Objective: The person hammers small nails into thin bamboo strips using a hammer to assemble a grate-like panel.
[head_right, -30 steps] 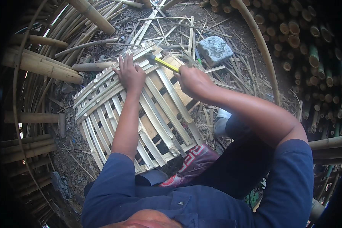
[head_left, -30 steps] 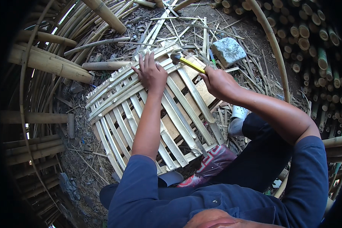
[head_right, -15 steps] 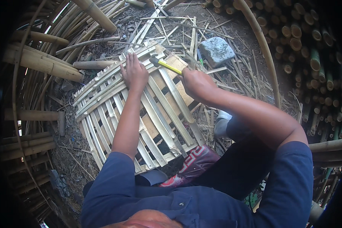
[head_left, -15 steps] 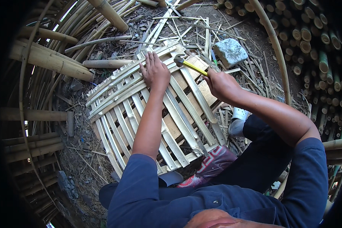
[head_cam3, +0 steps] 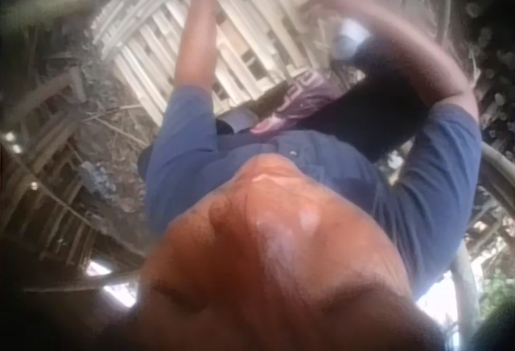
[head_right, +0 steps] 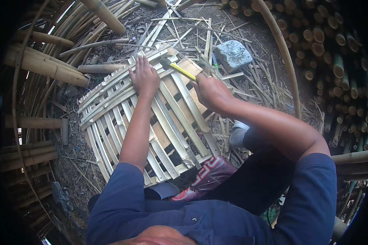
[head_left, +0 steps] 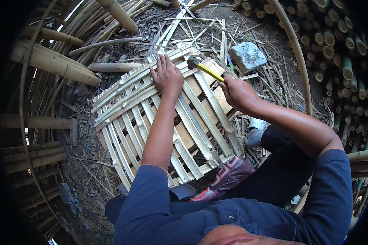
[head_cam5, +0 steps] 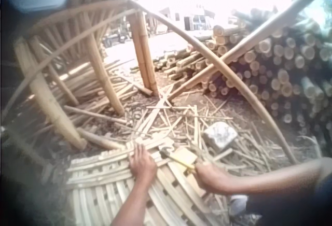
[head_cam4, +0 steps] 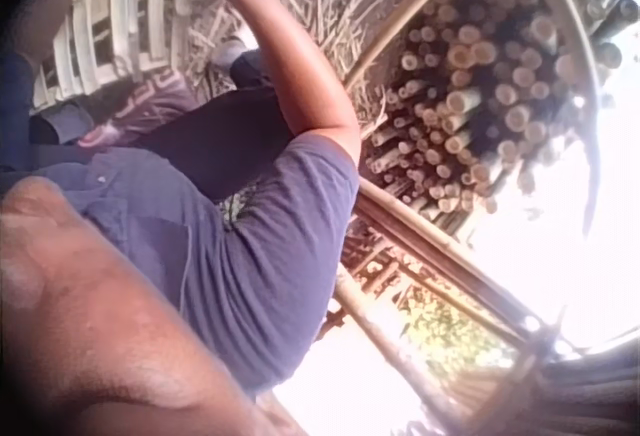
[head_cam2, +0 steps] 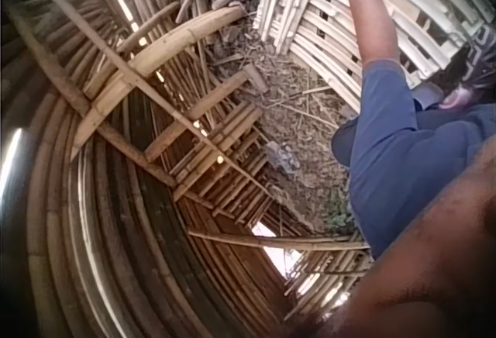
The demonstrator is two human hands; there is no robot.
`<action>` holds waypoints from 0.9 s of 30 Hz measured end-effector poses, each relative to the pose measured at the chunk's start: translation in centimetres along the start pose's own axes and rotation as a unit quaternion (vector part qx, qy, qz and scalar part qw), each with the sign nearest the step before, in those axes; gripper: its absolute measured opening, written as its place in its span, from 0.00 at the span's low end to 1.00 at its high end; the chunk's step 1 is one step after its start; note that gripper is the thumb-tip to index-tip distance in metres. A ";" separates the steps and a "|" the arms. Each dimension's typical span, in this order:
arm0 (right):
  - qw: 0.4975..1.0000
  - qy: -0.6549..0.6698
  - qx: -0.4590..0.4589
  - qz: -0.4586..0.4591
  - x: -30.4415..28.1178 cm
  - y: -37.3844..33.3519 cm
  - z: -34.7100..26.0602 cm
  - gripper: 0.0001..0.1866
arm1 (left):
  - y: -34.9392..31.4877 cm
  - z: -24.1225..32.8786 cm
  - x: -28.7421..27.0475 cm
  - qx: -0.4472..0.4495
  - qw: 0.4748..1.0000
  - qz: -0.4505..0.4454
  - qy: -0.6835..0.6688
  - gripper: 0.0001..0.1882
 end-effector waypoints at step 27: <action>1.000 -0.026 -0.004 -0.010 0.1 1.1 1.9 0.19 | 0.0 0.4 -0.4 0.003 0.999 0.027 -0.022 0.28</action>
Point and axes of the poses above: each hand's wrist, its own y-axis towards the middle knuckle, its own x-axis out of the palm, z = x × y, the point moved 2 cm from there along y, towards the middle knuckle, and after that the axes turned 15 degrees about -y, right-handed, at the moved point
